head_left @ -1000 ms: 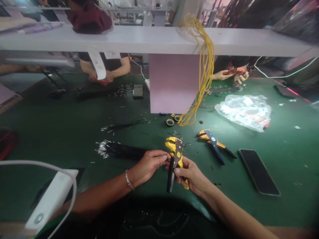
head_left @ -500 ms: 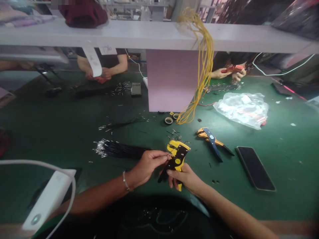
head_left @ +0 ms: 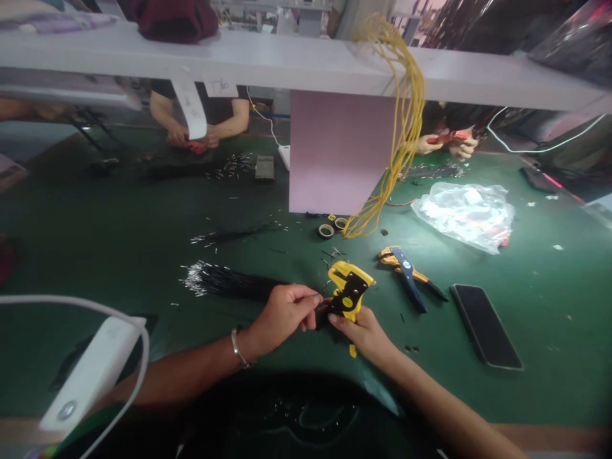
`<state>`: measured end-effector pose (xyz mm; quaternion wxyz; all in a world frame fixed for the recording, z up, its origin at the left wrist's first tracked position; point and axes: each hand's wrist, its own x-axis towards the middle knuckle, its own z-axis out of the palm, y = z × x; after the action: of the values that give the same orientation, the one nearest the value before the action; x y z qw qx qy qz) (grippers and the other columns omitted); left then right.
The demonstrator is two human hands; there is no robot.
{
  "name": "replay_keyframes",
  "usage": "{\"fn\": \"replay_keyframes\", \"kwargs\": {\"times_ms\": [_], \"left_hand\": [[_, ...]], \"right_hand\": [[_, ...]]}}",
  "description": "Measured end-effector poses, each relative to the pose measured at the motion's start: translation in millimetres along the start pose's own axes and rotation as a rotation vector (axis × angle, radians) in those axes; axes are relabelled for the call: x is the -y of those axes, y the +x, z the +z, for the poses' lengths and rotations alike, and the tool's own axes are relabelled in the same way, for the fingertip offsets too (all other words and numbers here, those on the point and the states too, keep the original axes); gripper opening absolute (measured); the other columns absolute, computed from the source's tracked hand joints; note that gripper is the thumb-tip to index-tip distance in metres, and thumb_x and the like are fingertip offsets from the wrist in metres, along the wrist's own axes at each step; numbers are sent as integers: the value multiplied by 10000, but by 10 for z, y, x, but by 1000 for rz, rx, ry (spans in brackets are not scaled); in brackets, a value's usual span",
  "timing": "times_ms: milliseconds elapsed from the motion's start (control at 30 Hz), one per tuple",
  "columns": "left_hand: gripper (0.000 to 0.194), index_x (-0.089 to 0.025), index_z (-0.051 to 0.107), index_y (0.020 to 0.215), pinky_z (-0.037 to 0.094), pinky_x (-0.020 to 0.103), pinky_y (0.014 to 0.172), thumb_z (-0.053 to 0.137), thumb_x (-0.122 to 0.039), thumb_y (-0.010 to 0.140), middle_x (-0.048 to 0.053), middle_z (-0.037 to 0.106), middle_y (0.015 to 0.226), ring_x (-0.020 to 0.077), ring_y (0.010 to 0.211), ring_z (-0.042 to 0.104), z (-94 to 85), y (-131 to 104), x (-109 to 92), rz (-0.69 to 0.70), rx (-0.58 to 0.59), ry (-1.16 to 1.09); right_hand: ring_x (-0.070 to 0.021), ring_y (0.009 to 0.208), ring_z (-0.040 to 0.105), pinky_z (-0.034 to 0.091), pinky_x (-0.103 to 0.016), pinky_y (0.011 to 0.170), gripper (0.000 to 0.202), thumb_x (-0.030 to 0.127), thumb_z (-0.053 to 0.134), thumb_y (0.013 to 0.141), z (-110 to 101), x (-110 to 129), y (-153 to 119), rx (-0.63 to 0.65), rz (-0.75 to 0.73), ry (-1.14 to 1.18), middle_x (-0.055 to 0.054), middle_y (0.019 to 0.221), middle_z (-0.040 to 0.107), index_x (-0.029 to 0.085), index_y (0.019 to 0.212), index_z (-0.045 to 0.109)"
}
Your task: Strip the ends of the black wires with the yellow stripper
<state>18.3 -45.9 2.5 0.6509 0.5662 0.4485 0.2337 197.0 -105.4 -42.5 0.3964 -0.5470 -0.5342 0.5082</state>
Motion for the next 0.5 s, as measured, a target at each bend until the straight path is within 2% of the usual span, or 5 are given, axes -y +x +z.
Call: {"fn": "replay_keyframes", "kwargs": {"times_ms": [133,267,367,500], "left_hand": [[285,-131,617,635,382,195,458,548,-318,839,-3,582,492,80,446,477,5,-38,-2,-2,36,-31],[245,-134,609,653,377,191,460,527,-272,839,-14,568,485,77,441,471,1,-49,-18,13,60,-34],[212,-135,615,675,387,192,487,510,-225,835,-26,550,486,74,454,472,-9,-51,-43,55,58,-17],[226,-137,611,651,403,198,520,514,-233,830,-26,540,480,76,469,469,-15,-64,-92,90,26,20]], "right_hand": [[-235,814,653,534,-353,754,206,312,508,875,21,62,7,-40,-141,-271,-54,795,680,155,891,642],[-233,813,675,556,-357,752,199,235,475,865,52,144,39,-133,-268,-467,-87,886,705,167,981,622],[-266,962,664,546,-412,837,354,164,472,814,77,130,66,-212,-396,-604,-126,1063,691,173,1156,563],[-293,1041,627,518,-488,905,484,115,455,761,95,28,89,-305,-504,-732,-161,1132,661,141,1243,492]]}}
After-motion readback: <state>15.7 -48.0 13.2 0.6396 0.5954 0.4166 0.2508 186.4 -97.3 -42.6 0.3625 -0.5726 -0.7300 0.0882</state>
